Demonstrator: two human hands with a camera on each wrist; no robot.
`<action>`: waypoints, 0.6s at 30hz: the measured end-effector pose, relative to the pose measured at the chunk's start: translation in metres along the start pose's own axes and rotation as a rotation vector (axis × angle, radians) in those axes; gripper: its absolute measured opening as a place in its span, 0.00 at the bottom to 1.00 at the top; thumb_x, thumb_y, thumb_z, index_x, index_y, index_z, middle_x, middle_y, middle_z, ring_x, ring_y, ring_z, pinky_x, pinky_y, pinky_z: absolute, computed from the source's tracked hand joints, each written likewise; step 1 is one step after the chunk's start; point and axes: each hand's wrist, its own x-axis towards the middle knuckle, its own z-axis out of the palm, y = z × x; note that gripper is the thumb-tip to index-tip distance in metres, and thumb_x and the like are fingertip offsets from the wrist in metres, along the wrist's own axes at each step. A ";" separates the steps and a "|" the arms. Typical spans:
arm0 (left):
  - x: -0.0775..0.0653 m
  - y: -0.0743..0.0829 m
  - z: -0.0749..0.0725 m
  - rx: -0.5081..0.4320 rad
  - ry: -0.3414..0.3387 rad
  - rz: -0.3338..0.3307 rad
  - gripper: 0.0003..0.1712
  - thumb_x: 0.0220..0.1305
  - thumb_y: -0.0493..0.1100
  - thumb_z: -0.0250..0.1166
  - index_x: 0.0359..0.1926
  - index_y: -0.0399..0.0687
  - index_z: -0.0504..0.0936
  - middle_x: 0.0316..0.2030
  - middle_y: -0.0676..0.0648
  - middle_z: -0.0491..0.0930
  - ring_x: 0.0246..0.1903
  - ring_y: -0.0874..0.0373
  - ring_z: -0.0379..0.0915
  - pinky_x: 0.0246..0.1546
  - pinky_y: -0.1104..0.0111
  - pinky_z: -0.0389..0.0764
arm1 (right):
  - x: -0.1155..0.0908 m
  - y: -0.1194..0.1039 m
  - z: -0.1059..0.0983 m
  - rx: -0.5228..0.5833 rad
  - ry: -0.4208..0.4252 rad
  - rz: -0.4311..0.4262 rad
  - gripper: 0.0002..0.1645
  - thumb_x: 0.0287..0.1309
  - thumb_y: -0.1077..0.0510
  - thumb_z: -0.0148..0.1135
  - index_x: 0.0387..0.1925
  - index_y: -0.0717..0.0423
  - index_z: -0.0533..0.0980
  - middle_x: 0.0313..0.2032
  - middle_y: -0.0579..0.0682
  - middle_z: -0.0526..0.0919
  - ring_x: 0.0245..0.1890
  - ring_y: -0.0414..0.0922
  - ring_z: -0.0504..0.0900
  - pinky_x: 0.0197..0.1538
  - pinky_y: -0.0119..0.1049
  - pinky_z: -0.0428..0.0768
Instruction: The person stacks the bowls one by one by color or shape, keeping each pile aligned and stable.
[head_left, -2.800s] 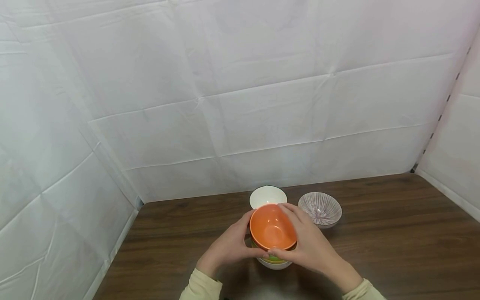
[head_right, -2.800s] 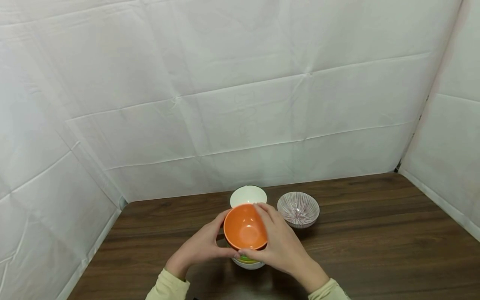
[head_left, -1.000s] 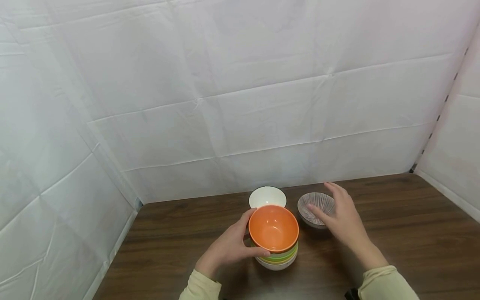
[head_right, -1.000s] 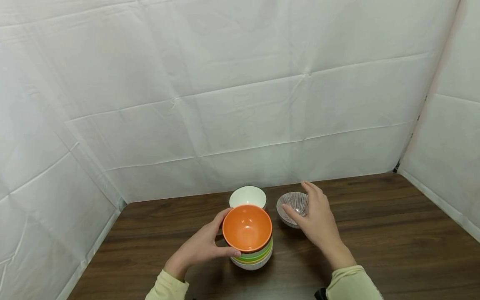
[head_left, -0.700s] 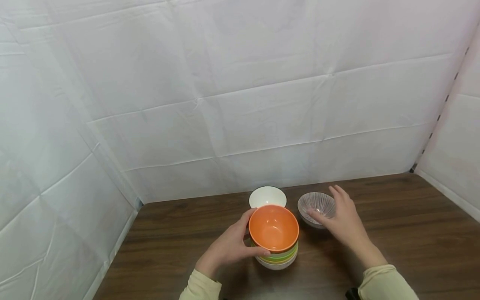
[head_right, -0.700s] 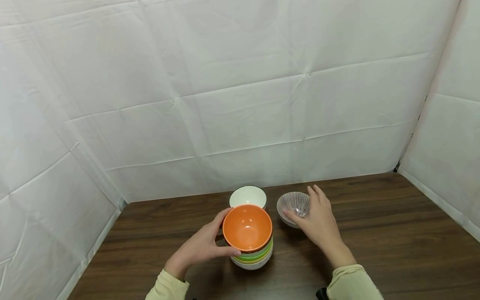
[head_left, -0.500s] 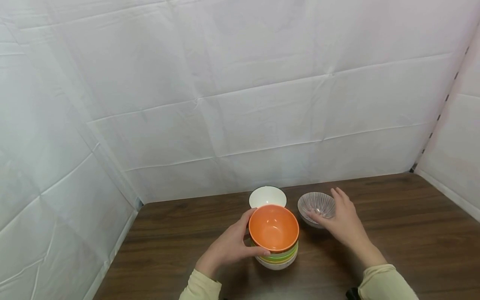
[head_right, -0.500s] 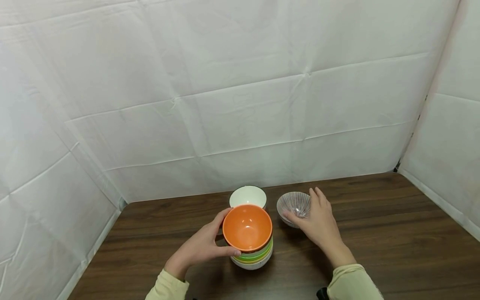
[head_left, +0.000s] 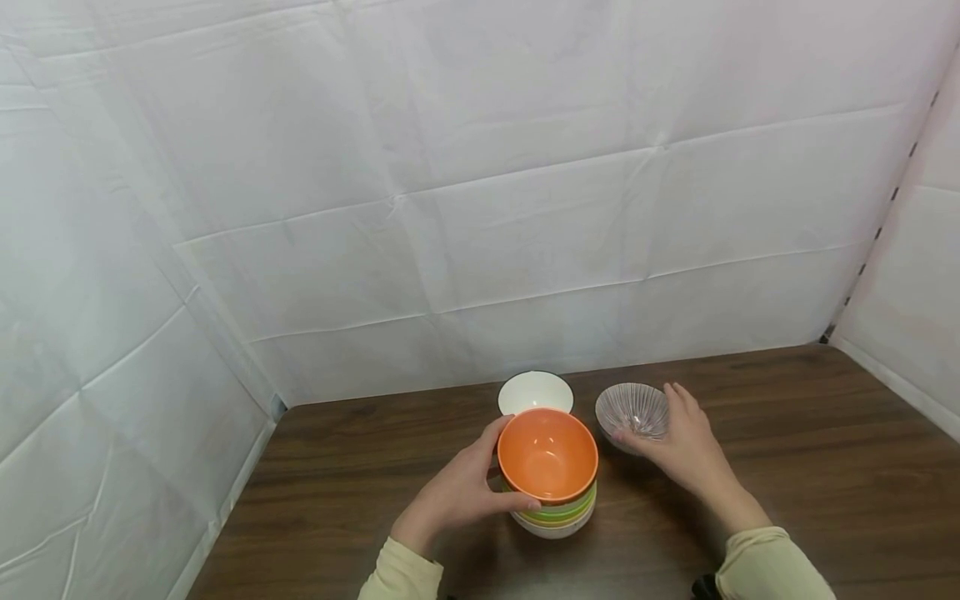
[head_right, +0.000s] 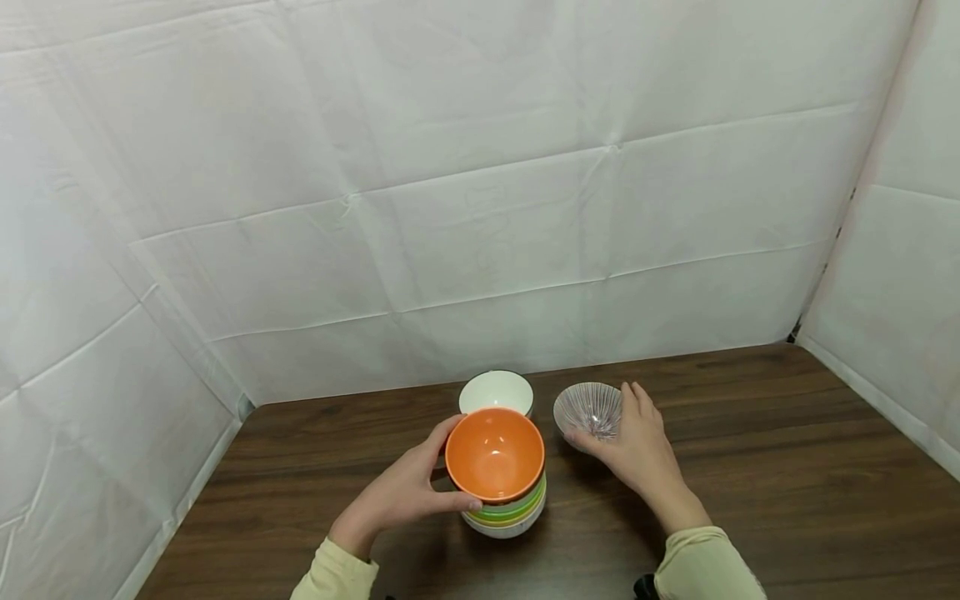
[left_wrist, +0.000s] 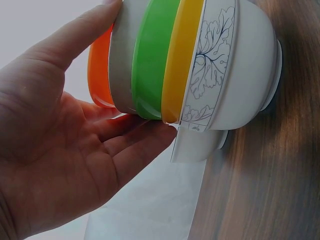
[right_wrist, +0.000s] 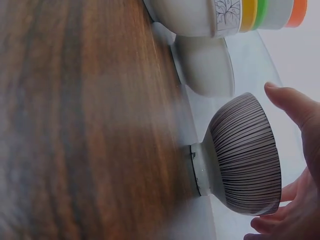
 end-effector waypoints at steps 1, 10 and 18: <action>0.000 0.000 0.000 -0.003 -0.001 0.000 0.57 0.45 0.58 0.75 0.71 0.51 0.53 0.63 0.49 0.69 0.57 0.56 0.69 0.58 0.53 0.76 | 0.000 0.001 0.001 0.000 -0.001 0.001 0.71 0.41 0.29 0.67 0.67 0.78 0.50 0.66 0.79 0.52 0.61 0.76 0.55 0.58 0.77 0.60; 0.000 0.000 0.000 0.011 0.000 -0.005 0.57 0.45 0.58 0.75 0.71 0.51 0.53 0.63 0.49 0.70 0.57 0.56 0.69 0.59 0.51 0.75 | 0.000 0.006 0.007 0.005 -0.018 0.005 0.74 0.39 0.29 0.69 0.66 0.80 0.49 0.65 0.81 0.52 0.61 0.76 0.55 0.60 0.75 0.60; 0.000 0.000 -0.001 -0.010 -0.005 -0.018 0.58 0.45 0.57 0.75 0.71 0.51 0.53 0.63 0.49 0.69 0.58 0.55 0.69 0.59 0.52 0.75 | -0.001 0.004 0.008 0.025 -0.037 0.014 0.76 0.38 0.28 0.69 0.67 0.80 0.46 0.65 0.81 0.51 0.60 0.75 0.57 0.60 0.73 0.61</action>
